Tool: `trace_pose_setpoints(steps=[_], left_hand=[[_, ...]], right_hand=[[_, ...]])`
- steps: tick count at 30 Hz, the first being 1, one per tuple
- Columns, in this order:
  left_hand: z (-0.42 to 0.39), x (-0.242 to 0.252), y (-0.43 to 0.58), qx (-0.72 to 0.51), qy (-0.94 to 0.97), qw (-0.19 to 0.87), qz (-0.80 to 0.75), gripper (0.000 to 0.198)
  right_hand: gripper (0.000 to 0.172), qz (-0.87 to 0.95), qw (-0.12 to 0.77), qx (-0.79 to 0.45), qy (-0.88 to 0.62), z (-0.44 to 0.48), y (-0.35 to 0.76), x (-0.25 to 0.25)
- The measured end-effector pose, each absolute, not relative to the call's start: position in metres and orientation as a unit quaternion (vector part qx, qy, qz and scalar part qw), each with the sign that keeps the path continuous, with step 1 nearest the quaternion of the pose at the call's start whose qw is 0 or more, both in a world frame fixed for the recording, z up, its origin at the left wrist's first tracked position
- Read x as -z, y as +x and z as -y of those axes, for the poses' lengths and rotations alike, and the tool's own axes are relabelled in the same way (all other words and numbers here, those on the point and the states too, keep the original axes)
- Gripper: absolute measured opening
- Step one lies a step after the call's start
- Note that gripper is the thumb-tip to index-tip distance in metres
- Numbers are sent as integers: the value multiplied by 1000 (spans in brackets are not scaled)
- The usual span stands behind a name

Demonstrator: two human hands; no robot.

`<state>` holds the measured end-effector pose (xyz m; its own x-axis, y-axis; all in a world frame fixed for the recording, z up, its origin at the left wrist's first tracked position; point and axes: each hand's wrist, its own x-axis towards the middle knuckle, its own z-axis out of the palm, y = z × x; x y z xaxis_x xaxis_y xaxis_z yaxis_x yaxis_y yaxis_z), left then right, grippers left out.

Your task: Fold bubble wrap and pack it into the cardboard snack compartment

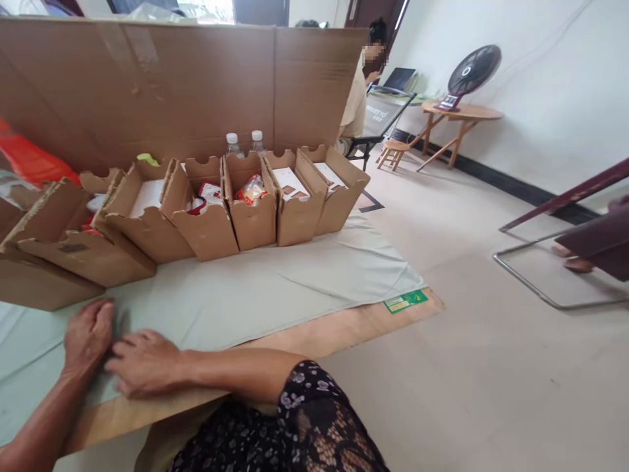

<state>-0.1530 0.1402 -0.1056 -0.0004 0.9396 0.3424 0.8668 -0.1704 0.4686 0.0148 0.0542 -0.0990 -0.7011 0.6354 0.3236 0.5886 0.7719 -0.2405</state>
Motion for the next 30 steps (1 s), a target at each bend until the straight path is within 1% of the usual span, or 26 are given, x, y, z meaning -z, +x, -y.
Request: trace_pose_setpoints(steps=[2,4,5,7,9,11,13,15,19,21,23,25,27,28,30], left_hand=[[-129,104,-143,-268,730,22,-628,45],[-120,102,-125,-241,763,-13,-600,57],[-117,102,-113,-236,779,-19,-581,60],[-115,101,-84,-248,803,-9,-541,61],[-116,102,-52,-250,823,2,-511,60],[-116,105,-22,-217,847,8,-484,59],[-111,111,-2,-159,875,8,-457,59],[-101,117,6,-108,894,-5,-434,58],[-82,126,-7,-80,901,-46,-424,59],[-76,127,-15,-78,900,-55,-425,59],[-72,128,-21,-77,900,-61,-425,61],[-66,130,-23,-82,900,-70,-423,62],[-58,132,-24,-92,900,-78,-418,62],[-54,134,-25,-97,900,-80,-416,62],[-47,135,-25,-106,900,-83,-414,62]], right_hand=[[19,948,183,-94,-243,-15,49,93],[19,951,189,-187,-161,13,97,82],[20,928,214,-229,-203,21,126,75],[21,837,244,-222,-437,22,189,63],[32,747,242,-179,-592,11,252,56],[46,676,227,-139,-687,1,303,57],[52,638,211,-117,-731,2,333,64],[52,637,179,-93,-744,17,344,75],[53,675,114,-21,-729,72,332,102],[53,689,120,-7,-715,99,326,108],[51,711,136,-27,-690,120,330,104],[38,743,162,-85,-644,131,345,85],[26,748,215,-119,-616,127,372,50],[26,730,249,-115,-626,117,387,27],[27,685,305,-29,-661,82,419,-22]])
